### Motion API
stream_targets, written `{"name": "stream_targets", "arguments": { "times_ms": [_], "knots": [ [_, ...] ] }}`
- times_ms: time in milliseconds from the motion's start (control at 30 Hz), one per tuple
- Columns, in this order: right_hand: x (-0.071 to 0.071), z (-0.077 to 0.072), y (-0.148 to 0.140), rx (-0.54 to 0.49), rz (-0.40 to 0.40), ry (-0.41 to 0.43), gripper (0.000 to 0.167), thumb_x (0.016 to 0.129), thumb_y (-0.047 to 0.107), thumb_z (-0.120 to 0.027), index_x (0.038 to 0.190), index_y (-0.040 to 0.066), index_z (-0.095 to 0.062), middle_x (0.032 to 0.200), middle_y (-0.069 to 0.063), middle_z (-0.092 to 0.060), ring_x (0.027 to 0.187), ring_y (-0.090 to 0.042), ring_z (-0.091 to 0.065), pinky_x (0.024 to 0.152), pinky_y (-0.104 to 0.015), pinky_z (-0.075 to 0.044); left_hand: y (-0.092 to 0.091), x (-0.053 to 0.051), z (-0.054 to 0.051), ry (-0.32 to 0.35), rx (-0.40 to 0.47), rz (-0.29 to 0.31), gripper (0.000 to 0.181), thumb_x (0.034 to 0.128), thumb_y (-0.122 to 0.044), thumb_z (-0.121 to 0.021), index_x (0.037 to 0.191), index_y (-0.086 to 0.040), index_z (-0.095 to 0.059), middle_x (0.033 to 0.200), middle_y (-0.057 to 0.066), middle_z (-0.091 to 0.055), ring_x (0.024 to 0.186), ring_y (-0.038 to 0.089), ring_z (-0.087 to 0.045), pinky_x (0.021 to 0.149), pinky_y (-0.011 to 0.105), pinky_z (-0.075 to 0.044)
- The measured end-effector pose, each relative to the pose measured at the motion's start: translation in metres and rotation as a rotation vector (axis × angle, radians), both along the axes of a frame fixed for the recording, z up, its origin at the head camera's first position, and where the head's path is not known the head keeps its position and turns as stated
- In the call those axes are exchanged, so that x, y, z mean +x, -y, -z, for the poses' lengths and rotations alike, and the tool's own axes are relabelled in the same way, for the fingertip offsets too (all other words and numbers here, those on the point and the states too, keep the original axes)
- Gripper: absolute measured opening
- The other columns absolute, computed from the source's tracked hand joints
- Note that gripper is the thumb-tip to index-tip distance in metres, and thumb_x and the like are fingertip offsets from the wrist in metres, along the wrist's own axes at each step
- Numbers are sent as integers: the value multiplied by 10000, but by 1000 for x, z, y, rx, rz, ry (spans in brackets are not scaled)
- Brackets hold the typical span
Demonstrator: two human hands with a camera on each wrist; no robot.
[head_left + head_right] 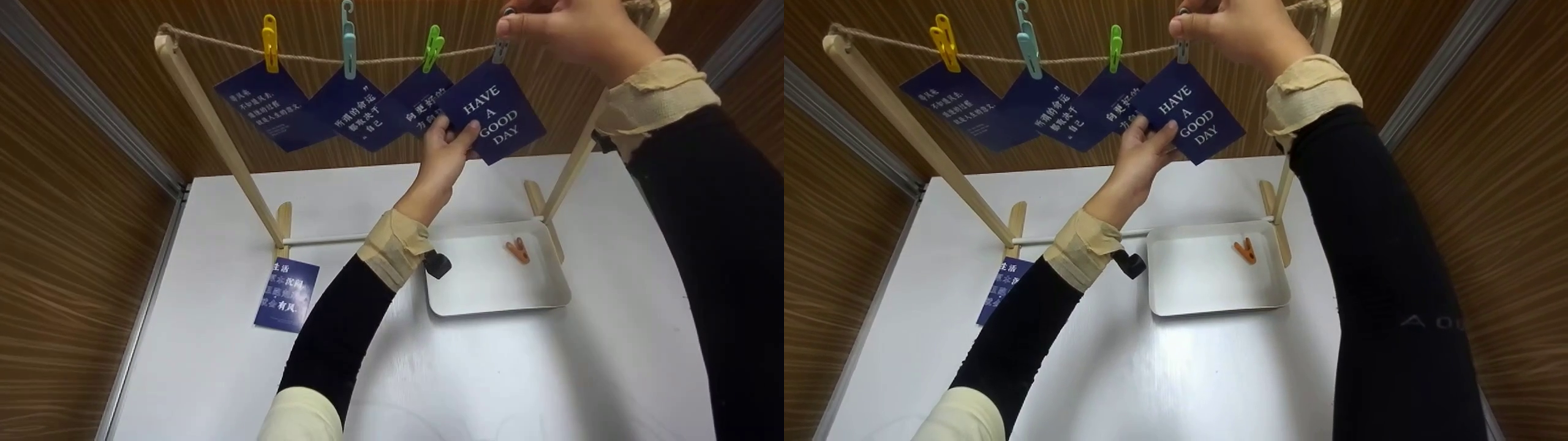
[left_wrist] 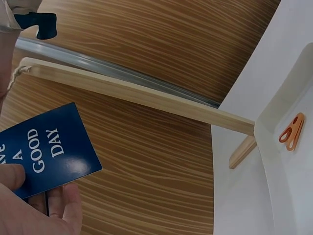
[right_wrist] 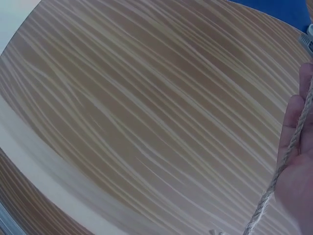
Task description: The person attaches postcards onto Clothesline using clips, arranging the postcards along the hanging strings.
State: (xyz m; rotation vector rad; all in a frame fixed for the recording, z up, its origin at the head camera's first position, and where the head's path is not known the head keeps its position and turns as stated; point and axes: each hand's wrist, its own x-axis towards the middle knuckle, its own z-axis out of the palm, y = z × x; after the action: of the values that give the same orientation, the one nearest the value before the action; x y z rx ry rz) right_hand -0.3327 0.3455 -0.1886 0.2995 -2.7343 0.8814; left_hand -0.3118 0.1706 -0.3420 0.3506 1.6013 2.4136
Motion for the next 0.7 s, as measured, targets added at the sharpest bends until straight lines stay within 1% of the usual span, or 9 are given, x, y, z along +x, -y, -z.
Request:
{"name": "stream_targets", "arguments": {
  "times_ms": [67,167,300,367,467,567,633,700],
  "knots": [
    [-1,0,1,21,-2,-12,291,961,321,-666,1186,142,-709,964,227,-584,891,-8,-540,868,-213,-466,0,0,-2,4,-2,7,279,1014,-57,-547,1284,-6,-505,1162,169,-657,1041,237,-675,909,387,-559],
    [-1,0,2,35,-1,-15,298,954,326,-675,1187,142,-704,964,222,-579,890,-4,-539,884,-212,-476,-1,0,-4,29,-5,18,297,1012,-63,-554,1301,-22,-498,1184,164,-655,1072,243,-674,911,357,-561],
    [-1,1,3,34,-3,-7,323,950,314,-679,1210,124,-689,959,214,-571,892,-3,-553,927,-224,-501,-2,0,-6,57,-20,36,315,1009,-69,-565,1310,-23,-486,1197,153,-654,1075,216,-675,892,304,-565],
    [-1,2,4,33,-9,-6,330,950,309,-678,1219,117,-682,975,183,-587,899,-12,-564,942,-233,-508,-2,0,-7,64,-27,34,314,1008,-72,-568,1307,-20,-486,1195,148,-656,1070,201,-675,888,284,-563],
    [-1,3,5,50,-2,1,364,959,336,-659,1268,143,-658,1100,51,-671,979,-64,-611,988,-243,-493,-2,-1,-6,78,-27,24,314,1005,-72,-574,1303,-18,-493,1187,147,-659,1059,196,-676,889,281,-562],
    [-1,5,7,83,8,-2,412,966,375,-638,1328,177,-627,1286,-52,-668,1112,-132,-641,1027,-257,-477,-3,-2,-4,95,-28,14,311,1002,-81,-582,1297,-25,-500,1174,137,-664,1039,184,-676,883,280,-563],
    [0,6,8,104,21,-1,442,968,407,-624,1367,219,-600,1356,-68,-635,1179,-191,-637,1040,-266,-471,-4,-2,-3,101,-23,20,304,1006,-83,-577,1294,-22,-502,1167,139,-666,1023,176,-675,880,278,-563],
    [0,7,8,119,23,-18,459,966,426,-618,1392,259,-576,1358,-66,-634,1186,-223,-638,1032,-275,-480,-5,-1,-1,104,-27,24,284,1011,-88,-569,1281,-24,-510,1147,128,-673,993,156,-672,873,277,-564]
  ]
}}
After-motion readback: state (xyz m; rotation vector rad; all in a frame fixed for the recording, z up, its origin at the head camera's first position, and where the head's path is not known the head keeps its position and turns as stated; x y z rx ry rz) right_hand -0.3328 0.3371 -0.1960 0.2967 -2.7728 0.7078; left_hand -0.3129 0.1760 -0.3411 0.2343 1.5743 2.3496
